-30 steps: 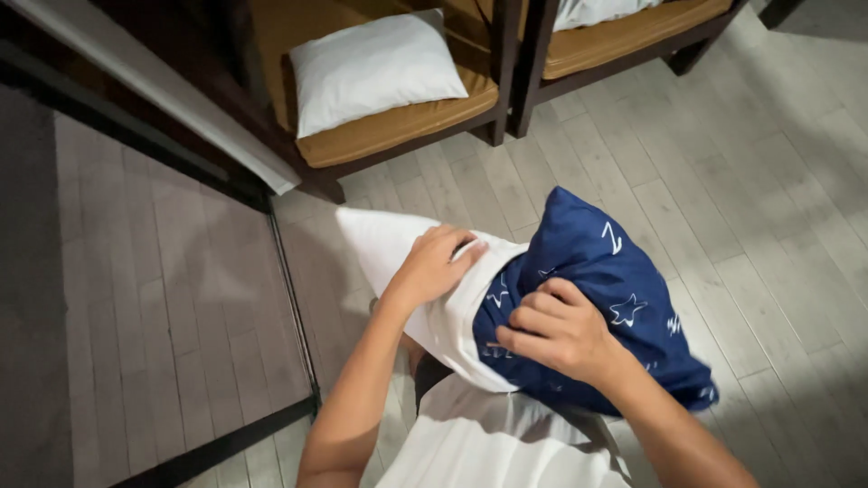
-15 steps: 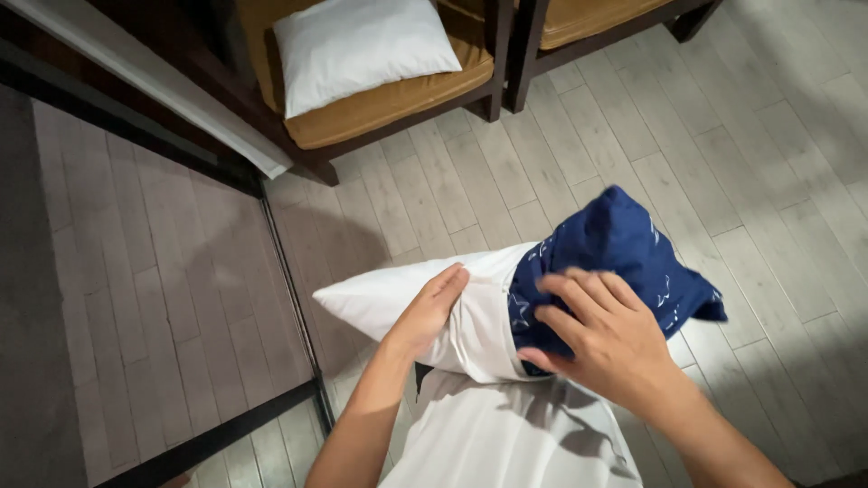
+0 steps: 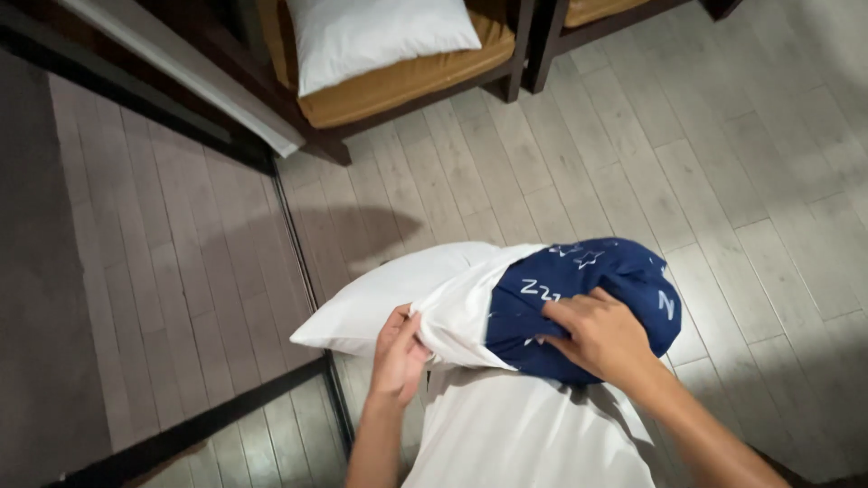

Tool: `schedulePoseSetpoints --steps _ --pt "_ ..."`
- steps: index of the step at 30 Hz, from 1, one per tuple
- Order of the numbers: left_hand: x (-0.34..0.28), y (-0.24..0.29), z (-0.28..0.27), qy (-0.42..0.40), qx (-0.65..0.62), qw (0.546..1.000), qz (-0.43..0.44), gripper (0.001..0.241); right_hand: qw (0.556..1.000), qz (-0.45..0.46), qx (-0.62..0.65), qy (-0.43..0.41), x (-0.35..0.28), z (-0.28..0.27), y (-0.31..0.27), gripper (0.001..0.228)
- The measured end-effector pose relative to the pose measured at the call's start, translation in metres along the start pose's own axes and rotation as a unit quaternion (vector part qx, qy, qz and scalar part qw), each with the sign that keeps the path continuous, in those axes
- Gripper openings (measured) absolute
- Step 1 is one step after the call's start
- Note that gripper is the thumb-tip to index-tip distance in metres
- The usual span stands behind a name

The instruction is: The person picks up a white pillow and a blue pillowcase with white stars. They insert the pillow into the pillowcase, adjusting the corners and smoothing the fabric to fit the pillow inside.

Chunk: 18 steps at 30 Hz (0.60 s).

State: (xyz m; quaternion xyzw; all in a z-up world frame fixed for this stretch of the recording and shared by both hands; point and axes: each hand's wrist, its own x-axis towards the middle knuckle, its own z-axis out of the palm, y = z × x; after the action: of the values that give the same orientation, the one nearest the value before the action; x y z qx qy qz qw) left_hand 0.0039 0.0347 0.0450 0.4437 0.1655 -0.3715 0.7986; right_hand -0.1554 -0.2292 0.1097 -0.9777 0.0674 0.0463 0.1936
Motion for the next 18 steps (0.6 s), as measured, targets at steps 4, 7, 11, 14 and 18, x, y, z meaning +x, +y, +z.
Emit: schedulePoseSetpoints --steps 4,7,11,14,18 --pt "-0.031 0.027 0.009 -0.057 0.362 0.929 -0.040 0.024 0.986 0.101 0.080 0.101 -0.001 -0.003 -0.002 0.029" --pt "-0.029 0.037 0.011 -0.056 0.559 0.827 0.002 0.021 0.988 0.020 0.068 0.136 -0.005 0.000 0.004 0.026" --pt "-0.009 0.059 0.025 0.055 0.699 0.690 0.182 0.027 0.970 -0.187 0.037 0.153 -0.011 -0.007 -0.015 0.016" --pt "0.018 0.067 0.069 -0.014 0.629 0.752 0.195 0.022 0.951 -0.285 0.009 0.121 -0.016 -0.020 -0.031 0.008" --pt "0.084 0.007 0.080 -0.161 0.618 0.751 0.168 0.019 0.931 -0.342 -0.008 0.123 -0.020 -0.004 -0.029 0.019"
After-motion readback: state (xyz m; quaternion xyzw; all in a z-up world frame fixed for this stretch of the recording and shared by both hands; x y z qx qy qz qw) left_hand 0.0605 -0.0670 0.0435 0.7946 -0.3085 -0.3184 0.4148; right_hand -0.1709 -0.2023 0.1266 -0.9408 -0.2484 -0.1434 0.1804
